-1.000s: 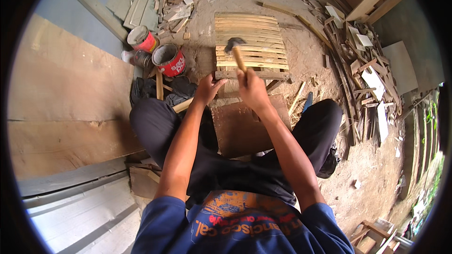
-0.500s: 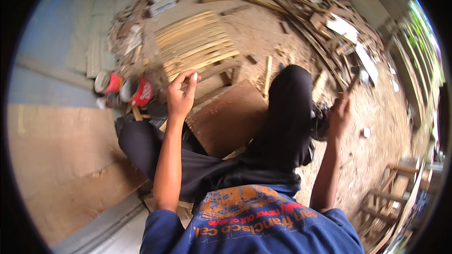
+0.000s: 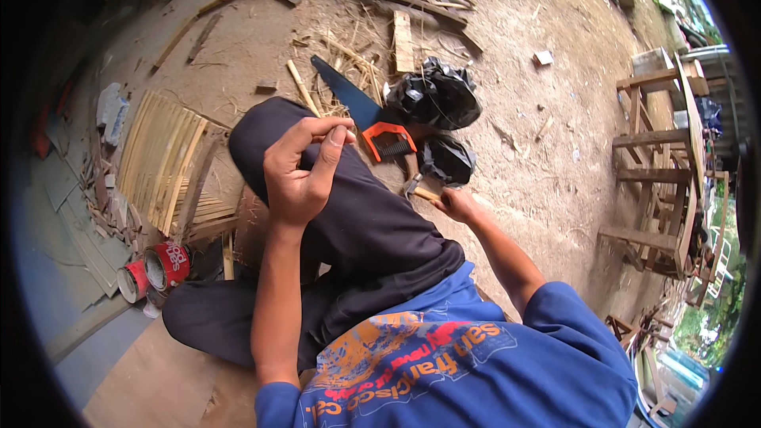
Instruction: The person assembles a small wooden stool by hammering nails into slats to secure them to the frame. The person repeatedly picks up nails, positions them, and uses a hammer to drive them in, occasionally adjusting the stool's position.
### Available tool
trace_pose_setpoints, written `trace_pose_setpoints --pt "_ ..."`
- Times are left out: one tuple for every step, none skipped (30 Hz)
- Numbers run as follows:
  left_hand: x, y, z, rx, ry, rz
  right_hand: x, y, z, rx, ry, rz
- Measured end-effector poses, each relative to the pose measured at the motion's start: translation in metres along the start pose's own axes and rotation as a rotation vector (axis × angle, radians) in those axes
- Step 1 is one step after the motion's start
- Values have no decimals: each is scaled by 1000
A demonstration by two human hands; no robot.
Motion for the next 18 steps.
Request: trace_pose_setpoints --pt "-2 -7 4 42 -14 1 -8 -14 -4 46 23 -68" --pt "-3 -13 8 81 -27 3 -20 -23 -10 67 29 -89" --pt "-7 -15 12 117 -45 20 -23 -29 -11 59 37 -85" --pt "-6 -16 14 137 -4 10 -26 -35 -13 53 45 -83" --pt "-2 -16 12 132 35 20 -30 -40 -15 46 55 -82" --pt "4 -15 12 125 69 32 -29 -39 -10 33 83 -62" --pt "9 -12 12 116 103 45 -29 -38 -6 20 112 -44" --pt "11 -11 12 105 124 42 -27 -37 -2 8 141 -27" --pt "12 -10 8 87 144 31 -21 -33 3 -99 203 3" --pt "15 -9 2 68 165 20 -15 -28 11 -205 265 33" --pt "16 -7 -2 47 187 8 -7 -24 18 -309 325 64" --pt "12 -3 -7 24 190 22 14 -16 26 -302 317 83" --pt "7 2 -12 -4 195 31 31 -12 37 -357 371 161" --pt "3 6 -18 -32 199 39 50 -9 46 -351 393 216" --pt "0 13 -22 -92 183 13 72 -2 52 -342 410 270" --pt "-3 23 -24 -155 164 -10 96 9 57 -312 402 382" --pt "-7 34 -25 -221 143 -34 117 22 65 -279 392 490" --pt "-18 50 -29 -238 113 40 132 33 71 -361 427 558"
Point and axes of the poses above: each hand's wrist, its own z-axis towards the middle knuckle, its own y-axis out of the back of the hand, x = y × z, the point moved 6 cm from there along z, towards the middle knuckle, and after that the axes turned 10 degrees about -y, right-handed, at the moved point
